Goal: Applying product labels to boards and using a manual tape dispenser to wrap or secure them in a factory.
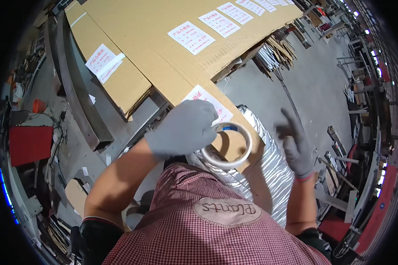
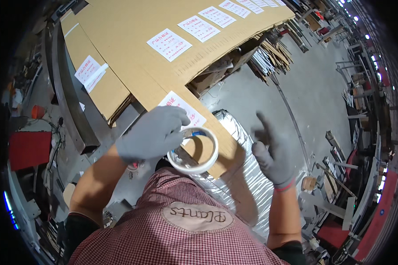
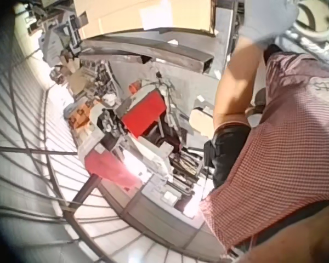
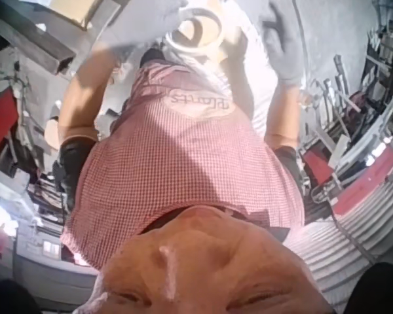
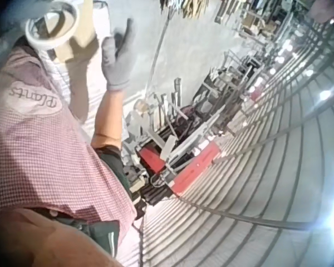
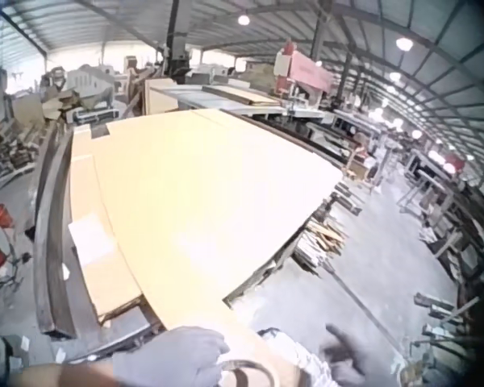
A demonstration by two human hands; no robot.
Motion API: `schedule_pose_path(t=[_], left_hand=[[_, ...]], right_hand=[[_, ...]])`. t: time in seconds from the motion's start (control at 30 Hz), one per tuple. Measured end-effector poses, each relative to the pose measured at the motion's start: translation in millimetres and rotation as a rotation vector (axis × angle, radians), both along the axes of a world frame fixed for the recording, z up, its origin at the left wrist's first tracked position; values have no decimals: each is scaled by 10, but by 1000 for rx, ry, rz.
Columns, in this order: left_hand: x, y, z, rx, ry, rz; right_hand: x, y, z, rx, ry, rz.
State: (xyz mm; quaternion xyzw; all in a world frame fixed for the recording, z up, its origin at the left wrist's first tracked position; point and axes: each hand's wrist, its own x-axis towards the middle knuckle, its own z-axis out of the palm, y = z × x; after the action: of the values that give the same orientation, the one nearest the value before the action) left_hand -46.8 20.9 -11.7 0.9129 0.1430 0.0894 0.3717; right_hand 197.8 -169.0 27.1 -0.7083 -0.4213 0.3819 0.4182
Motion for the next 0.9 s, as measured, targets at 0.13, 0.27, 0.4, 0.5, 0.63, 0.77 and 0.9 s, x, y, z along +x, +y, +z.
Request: schedule_pose_path(t=[0.13,0.27,0.4,0.5,0.63,0.77,0.9], left_hand=[[75,-118,382,-310,126,199],[-187,-371,399,-630,-104,294],[-614,-676,110,-160,-485,84],[-868,-594,-302,-469,-251,277],[-364,-454,-1278,-403,48,305],[-15,-634,-1989,-1704,-832,378],[-29,-734,-2747,-1219,-559,575]], right_hand=[[-218,591,507,439,-630,773],[-133,767,417,320,-196,992],[-385,985,561,213,3,1358],[152,1395,261,-6,-654,1106],[370,1585,-990,-60,-479,1015],[100,1535,-1060,-424,182,360],[-929,1228,-311,114,-647,701]])
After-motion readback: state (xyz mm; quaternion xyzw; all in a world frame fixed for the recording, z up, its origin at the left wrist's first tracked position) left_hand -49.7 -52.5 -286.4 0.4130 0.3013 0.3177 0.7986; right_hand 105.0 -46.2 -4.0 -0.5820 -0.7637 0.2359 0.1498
